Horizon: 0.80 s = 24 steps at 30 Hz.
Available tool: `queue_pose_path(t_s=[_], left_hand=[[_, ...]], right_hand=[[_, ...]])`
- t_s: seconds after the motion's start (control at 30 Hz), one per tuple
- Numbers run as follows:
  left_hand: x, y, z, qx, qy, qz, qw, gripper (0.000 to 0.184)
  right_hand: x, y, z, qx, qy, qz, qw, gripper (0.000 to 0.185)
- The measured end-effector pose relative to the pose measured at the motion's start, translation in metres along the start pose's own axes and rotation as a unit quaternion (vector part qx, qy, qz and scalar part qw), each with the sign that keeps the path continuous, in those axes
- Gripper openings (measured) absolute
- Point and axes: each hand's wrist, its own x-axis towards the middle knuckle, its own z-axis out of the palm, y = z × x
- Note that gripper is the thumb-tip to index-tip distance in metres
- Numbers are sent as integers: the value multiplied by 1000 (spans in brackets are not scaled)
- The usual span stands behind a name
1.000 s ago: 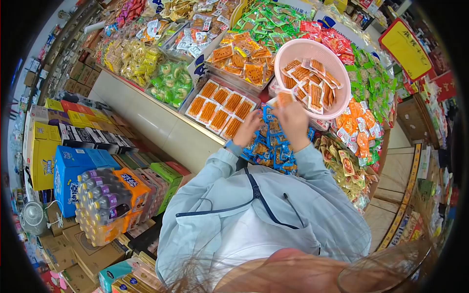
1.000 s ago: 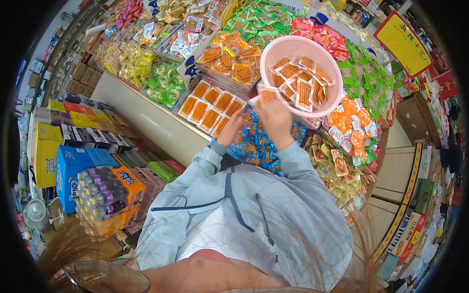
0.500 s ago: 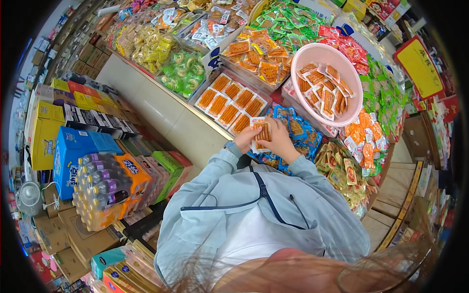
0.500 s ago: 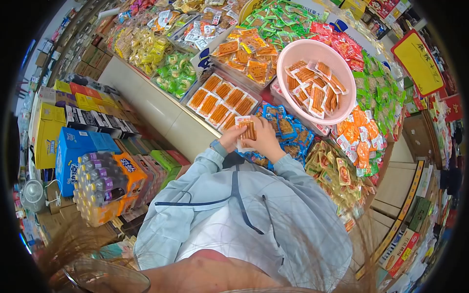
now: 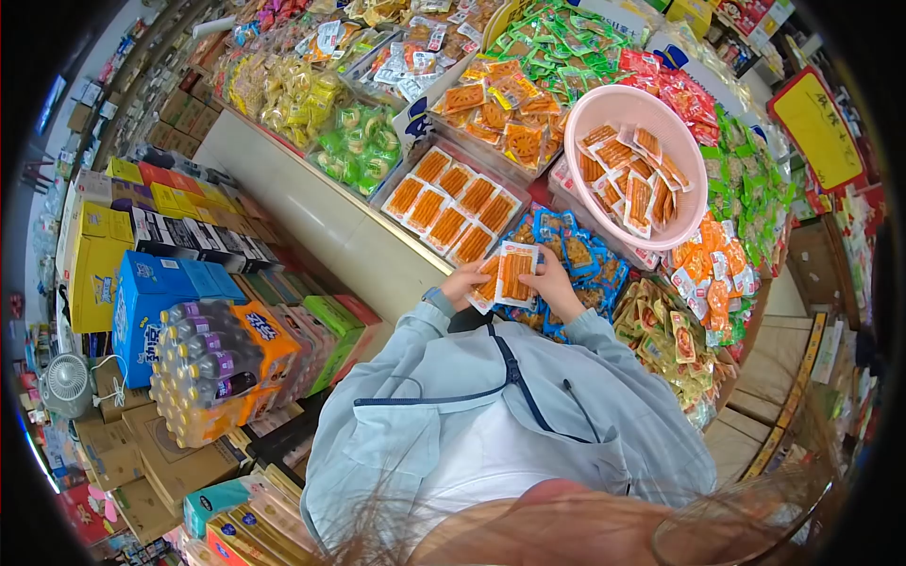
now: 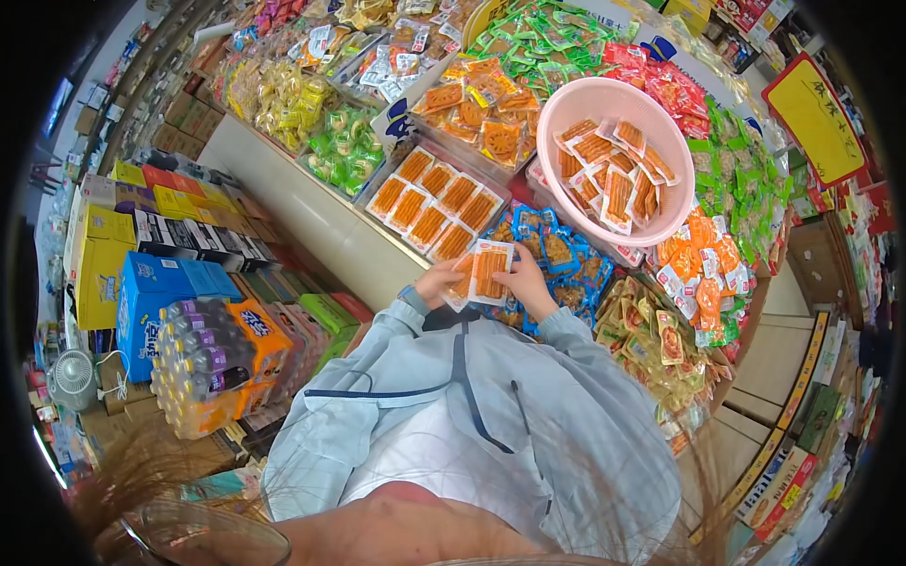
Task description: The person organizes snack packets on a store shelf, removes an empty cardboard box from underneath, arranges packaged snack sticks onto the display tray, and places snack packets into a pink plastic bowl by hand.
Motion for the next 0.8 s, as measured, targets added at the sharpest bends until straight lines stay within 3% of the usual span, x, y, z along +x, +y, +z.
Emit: queue_pose_path(t_s=[0.1, 0.13, 0.2, 0.3, 0.43, 0.47, 0.53, 0.63, 0.67, 0.77, 0.8], left_hand=[[12, 5, -36, 99, 106, 50, 988, 43], [5, 28, -19, 165, 208, 24, 964, 38], [29, 39, -63, 178, 294, 42, 938, 36], [53, 82, -76, 171, 269, 161, 934, 28], [87, 149, -80, 237, 211, 177, 931, 31], [93, 153, -82, 385, 313, 205, 844, 33], [105, 156, -86, 627, 474, 239, 570, 38], [108, 139, -73, 779, 375, 165, 475, 43], [108, 132, -59, 788, 311, 108, 521, 48], [103, 96, -57, 844, 293, 48, 447, 52], [106, 96, -59, 828, 281, 25, 485, 55]], right_hand=[[11, 24, -13, -19, 29, -51, 998, 76], [13, 27, -15, -27, 38, -73, 996, 75], [7, 25, -19, 6, 16, -57, 998, 74], [-5, 17, -22, 11, -4, -37, 999, 72], [-14, 16, -19, 30, -5, -9, 1000, 69], [-21, 9, -17, 35, 3, 4, 999, 67], [-21, 12, -17, 26, -5, -1, 1000, 67], [-21, 8, -20, 26, -6, -4, 1000, 66], [-19, 10, -21, 35, -3, -8, 999, 66], [-19, 12, -21, 42, -10, -25, 999, 65], [-19, 11, -23, 39, -13, -33, 999, 65]])
